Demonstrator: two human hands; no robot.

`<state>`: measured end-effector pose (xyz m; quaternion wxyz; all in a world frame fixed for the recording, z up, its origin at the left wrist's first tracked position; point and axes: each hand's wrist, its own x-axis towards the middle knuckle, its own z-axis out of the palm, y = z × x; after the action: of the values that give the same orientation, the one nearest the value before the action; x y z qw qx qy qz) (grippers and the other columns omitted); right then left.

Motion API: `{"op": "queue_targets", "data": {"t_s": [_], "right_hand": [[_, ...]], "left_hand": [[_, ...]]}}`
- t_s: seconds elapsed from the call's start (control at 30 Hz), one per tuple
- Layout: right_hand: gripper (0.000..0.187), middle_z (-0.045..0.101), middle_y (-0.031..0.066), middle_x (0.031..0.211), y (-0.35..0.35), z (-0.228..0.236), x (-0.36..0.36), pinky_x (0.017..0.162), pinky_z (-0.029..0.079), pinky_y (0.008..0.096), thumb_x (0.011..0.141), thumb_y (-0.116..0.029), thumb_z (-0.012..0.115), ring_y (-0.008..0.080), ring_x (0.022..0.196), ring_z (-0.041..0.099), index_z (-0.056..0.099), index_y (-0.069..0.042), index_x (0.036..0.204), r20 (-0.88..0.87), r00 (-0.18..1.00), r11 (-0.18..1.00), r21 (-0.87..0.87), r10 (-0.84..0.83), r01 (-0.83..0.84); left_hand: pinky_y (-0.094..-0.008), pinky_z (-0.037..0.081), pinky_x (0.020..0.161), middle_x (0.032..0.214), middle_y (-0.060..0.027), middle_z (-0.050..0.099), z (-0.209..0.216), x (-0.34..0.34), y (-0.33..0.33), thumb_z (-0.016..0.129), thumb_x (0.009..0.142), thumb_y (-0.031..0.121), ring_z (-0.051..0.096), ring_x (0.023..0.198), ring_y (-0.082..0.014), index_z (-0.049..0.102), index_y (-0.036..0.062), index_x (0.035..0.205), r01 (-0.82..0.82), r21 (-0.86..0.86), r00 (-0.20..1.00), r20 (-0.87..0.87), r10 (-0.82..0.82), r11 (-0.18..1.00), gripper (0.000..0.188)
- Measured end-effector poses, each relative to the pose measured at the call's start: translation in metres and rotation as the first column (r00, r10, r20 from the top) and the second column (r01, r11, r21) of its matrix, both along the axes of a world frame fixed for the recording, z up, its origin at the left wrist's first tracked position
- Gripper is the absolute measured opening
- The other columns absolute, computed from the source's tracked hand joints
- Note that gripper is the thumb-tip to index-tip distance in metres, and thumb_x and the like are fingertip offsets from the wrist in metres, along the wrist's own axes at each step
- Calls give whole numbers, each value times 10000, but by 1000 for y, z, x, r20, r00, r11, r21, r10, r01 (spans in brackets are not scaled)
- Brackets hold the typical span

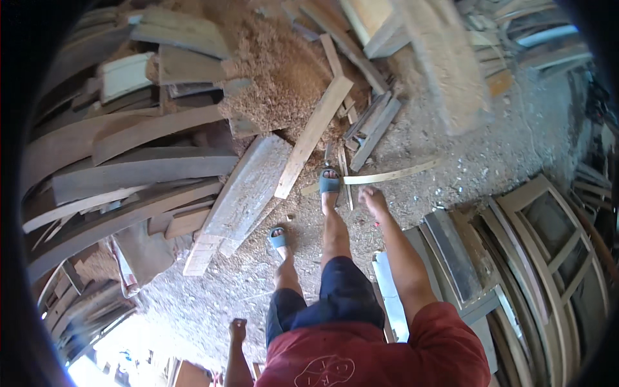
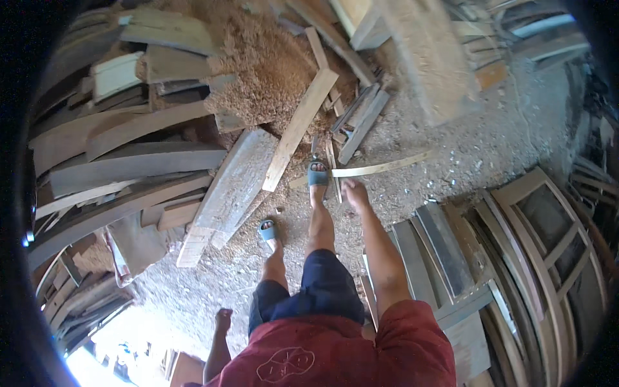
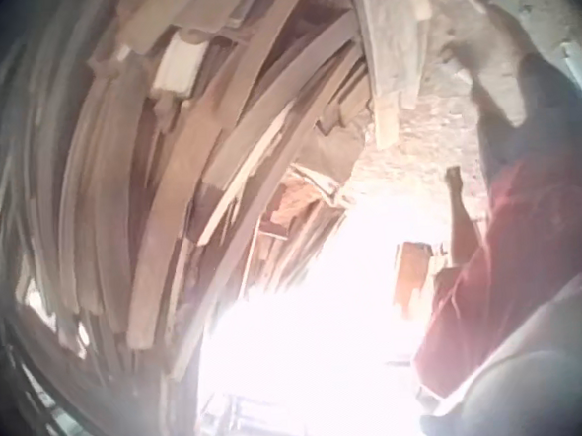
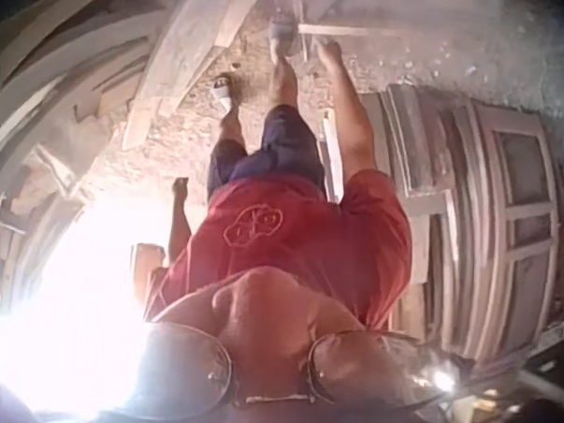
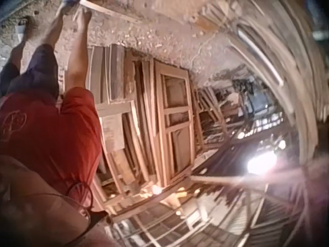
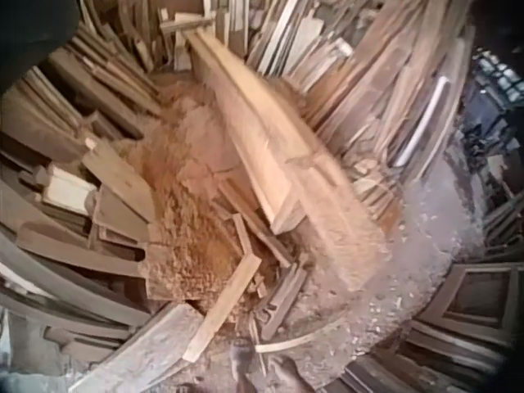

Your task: The person positions and secures wood boards together using metal clamps in a workshop.

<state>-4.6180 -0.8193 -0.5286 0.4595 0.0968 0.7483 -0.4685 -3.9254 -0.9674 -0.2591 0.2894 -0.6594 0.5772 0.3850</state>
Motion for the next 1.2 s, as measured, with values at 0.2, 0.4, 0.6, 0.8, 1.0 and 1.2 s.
{"op": "queue_targets", "data": {"t_s": [0.2,0.4,0.6,0.8,1.0,1.2], "right_hand": [[412,687,118,1149,-92,-167,-106,933,530,402,961,-319,702,201,985,690,623,-81,1288,265,933,968,134,-242,213],[318,646,162,1176,-131,-316,-172,891,570,368,1065,-193,508,239,972,634,573,13,1299,230,662,701,217,-714,680],[353,651,103,1311,-141,-358,-196,1082,434,532,960,-295,538,285,1200,588,669,-121,1237,425,357,471,200,-831,859],[503,631,43,1372,-157,-345,-216,1152,345,530,838,-473,692,260,1268,556,667,-204,1262,334,266,347,209,-904,914],[621,623,107,1327,-124,-300,-236,962,532,518,852,-410,817,270,1139,636,569,-109,1336,137,302,317,99,-943,943],[385,615,133,1022,-99,-136,-240,810,575,477,834,-219,837,293,921,675,568,-21,1026,-746,411,835,-354,-523,421]], "left_hand": [[-374,541,899,988,-105,746,25,-97,61,740,937,233,690,1030,-201,740,44,1001,-313,208,945,169,281,927,200],[-332,498,974,1123,-90,726,-33,-232,25,609,1022,180,651,1087,-180,708,35,1142,-394,269,919,95,383,879,213],[-324,483,960,1094,-79,722,-51,-286,-4,599,1025,199,641,1062,-164,709,49,1170,-360,300,933,148,329,884,235],[-315,482,915,1019,-54,702,-53,-273,-12,628,1012,193,634,1002,-147,716,42,1121,-290,235,957,78,279,928,206],[-306,487,905,1033,-42,720,-51,-259,-9,627,1015,192,636,1002,-129,719,43,1113,-332,227,943,41,332,916,201],[-305,502,871,1000,-43,725,-49,-265,-12,633,1022,190,624,951,-111,724,35,1106,-260,235,953,-91,288,937,199]]}}
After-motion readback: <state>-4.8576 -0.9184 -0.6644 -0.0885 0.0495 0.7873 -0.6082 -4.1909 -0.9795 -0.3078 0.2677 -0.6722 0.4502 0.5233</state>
